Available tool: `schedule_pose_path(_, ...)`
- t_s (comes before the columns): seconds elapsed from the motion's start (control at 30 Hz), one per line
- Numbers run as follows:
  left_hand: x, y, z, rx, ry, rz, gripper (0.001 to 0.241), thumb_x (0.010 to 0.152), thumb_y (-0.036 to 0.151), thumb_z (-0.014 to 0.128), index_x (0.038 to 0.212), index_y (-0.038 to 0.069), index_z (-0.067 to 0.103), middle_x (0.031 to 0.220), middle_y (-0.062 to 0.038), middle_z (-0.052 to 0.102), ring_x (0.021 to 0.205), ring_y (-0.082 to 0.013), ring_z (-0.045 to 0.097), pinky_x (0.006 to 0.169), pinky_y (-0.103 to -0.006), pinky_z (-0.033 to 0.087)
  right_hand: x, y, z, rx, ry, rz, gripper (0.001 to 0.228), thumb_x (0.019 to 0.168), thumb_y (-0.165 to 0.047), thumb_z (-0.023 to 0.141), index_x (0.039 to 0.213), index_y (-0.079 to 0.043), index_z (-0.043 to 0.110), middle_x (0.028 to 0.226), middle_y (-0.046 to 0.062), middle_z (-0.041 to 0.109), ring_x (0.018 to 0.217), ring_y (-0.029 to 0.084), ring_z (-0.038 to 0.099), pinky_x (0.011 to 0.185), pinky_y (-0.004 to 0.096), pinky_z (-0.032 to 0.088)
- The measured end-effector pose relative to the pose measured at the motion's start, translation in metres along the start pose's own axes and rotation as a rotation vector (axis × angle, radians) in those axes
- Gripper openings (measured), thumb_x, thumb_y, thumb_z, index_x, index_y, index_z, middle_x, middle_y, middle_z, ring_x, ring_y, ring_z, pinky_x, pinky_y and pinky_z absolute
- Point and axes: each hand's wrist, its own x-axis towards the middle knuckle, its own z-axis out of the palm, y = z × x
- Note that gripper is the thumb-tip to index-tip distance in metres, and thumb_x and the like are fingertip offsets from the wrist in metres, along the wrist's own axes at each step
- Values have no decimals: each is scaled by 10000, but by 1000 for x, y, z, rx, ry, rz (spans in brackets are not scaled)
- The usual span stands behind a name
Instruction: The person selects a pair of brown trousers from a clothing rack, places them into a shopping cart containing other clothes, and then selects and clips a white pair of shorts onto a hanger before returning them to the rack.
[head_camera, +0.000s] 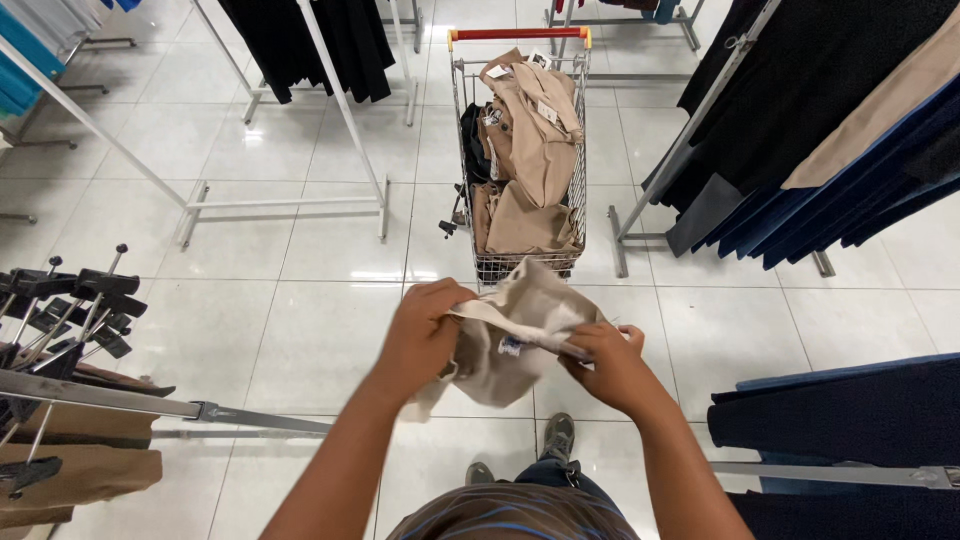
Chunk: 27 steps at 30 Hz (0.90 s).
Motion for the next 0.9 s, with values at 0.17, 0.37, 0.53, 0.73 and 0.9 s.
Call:
schedule_pose_path(0.17, -3, -24, -52, 113, -155, -86, 207, 826, -15, 675, 971, 100, 768, 861, -150, 747, 870, -447, 716, 829, -520, 540, 20, 61, 17, -132, 108, 99, 133, 849, -279, 674, 951, -314, 752, 1216, -133, 674, 1251, 132, 601, 1161, 587, 266)
schedule_pose_path(0.37, -10, -24, -102, 828, -606, -399, 294, 898, 430, 664, 1040, 227, 823, 953, -49, 805, 1002, -312, 711, 1027, -505, 399, 16, 65, -54, -248, 443, -31, 99, 696, -340, 797, 787, -309, 775, 1225, -80, 596, 1307, 240, 508, 1044, 568, 361)
schedule_pose_path(0.53, -23, -43, -106, 1192, -666, -333, 293, 881, 539, 724, 947, 271, 824, 1024, 89, 743, 1107, -179, 570, 1089, -479, 308, 5, 34, -89, -278, 115, 37, 228, 812, -459, 733, 742, -262, 825, 1133, -51, 772, 1105, 265, 721, 977, 478, 498)
schedule_pose_path(0.73, -39, -86, -101, 909, -651, -434, 439, 979, 578, 510, 850, 252, 775, 1107, 164, 756, 1271, -179, 578, 1227, -590, 155, 1, 53, -96, -227, -82, 158, 475, 899, -588, 652, 782, -155, 808, 729, -19, 659, 729, 150, 597, 669, 327, 431)
schedule_pose_path(0.9, -42, -72, -86, 89, -29, -494, 580, 932, 138, 807, 597, 133, 333, 585, 42, 328, 665, -15, 537, 596, -216, 277, 4, 100, -88, -190, 17, 78, 293, 932, -384, 667, 1045, -183, 848, 1249, -11, 758, 1207, 190, 670, 1037, 369, 509)
